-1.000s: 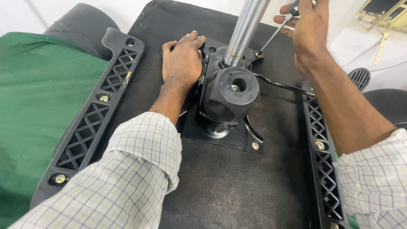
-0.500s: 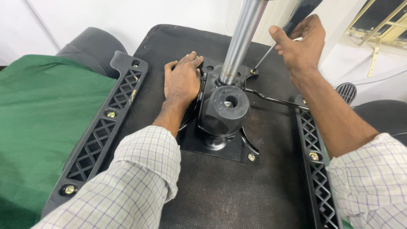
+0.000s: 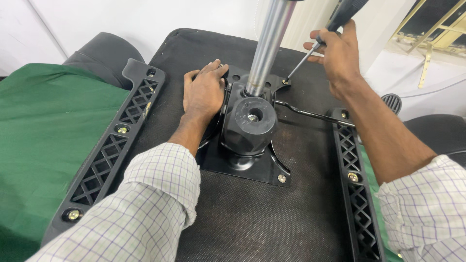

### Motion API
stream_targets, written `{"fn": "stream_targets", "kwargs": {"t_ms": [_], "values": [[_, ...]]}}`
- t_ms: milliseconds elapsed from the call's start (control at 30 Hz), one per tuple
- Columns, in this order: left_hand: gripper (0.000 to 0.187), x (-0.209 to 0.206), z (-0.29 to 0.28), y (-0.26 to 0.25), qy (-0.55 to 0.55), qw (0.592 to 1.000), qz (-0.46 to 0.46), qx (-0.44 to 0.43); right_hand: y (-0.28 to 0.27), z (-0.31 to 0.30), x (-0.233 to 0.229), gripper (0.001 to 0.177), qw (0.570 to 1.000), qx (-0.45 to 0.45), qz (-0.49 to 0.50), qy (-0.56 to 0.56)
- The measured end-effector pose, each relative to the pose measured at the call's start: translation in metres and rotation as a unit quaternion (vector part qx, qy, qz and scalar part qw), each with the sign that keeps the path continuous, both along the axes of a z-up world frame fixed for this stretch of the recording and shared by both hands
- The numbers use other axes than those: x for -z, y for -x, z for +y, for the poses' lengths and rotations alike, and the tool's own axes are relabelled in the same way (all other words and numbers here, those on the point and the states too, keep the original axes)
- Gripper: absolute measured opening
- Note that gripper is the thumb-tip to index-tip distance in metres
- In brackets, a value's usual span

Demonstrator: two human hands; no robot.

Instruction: The person uses a screwdriver to tighten screws on the underside of an overturned chair, securing the central gas-lift mechanism and side rails to the seat base. The person works methodically around the base, tightening multiple fasteners.

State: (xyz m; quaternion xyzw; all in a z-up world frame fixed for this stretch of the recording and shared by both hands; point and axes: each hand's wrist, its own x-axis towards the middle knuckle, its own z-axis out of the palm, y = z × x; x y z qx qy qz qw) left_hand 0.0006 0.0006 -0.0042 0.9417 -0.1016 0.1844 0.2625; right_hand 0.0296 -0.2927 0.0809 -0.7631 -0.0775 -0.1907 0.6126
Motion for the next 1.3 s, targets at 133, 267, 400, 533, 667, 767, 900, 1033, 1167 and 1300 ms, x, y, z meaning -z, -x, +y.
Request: {"fn": "stream_targets", "kwargs": {"t_ms": [133,267,400,533,667,767,900,1033,1167,1300], "values": [[0.041,0.001,0.001,0.001,-0.001,1.000,0.008,0.001,0.000,-0.003,0.003,0.030,0.998,-0.008,-0.038,0.056],[0.041,0.001,0.000,-0.001,-0.014,1.000,0.019,-0.003,0.006,-0.005,0.006,0.038,0.985,0.021,-0.098,0.138],[0.041,0.002,0.000,-0.001,-0.013,1.000,0.012,-0.001,0.007,0.000,0.007,0.053,0.977,0.059,-0.127,0.159],[0.040,0.000,0.001,0.002,-0.004,1.000,0.002,0.000,0.011,0.005,0.006,0.055,0.980,0.059,-0.138,0.133],[0.037,-0.003,0.001,0.005,0.018,1.000,-0.012,0.004,0.029,0.006,0.000,0.056,0.988,0.067,-0.113,0.076],[0.036,0.001,0.003,0.005,0.074,0.997,0.000,0.002,0.061,0.005,-0.006,0.053,0.986,0.022,-0.161,0.025],[0.036,0.004,0.010,-0.001,0.115,0.992,-0.045,0.034,0.127,-0.014,-0.026,0.035,0.991,-0.002,-0.134,0.017],[0.035,0.006,0.024,0.002,0.278,0.958,0.013,0.061,0.191,-0.020,-0.023,0.028,0.991,0.007,-0.128,0.026],[0.026,0.004,0.042,0.056,0.432,0.885,-0.051,0.165,0.244,-0.015,-0.014,0.028,0.991,0.008,-0.134,0.011],[0.011,0.001,0.042,0.156,0.380,0.896,-0.189,0.129,0.277,-0.015,0.000,0.022,0.993,-0.021,-0.116,0.011]]}}
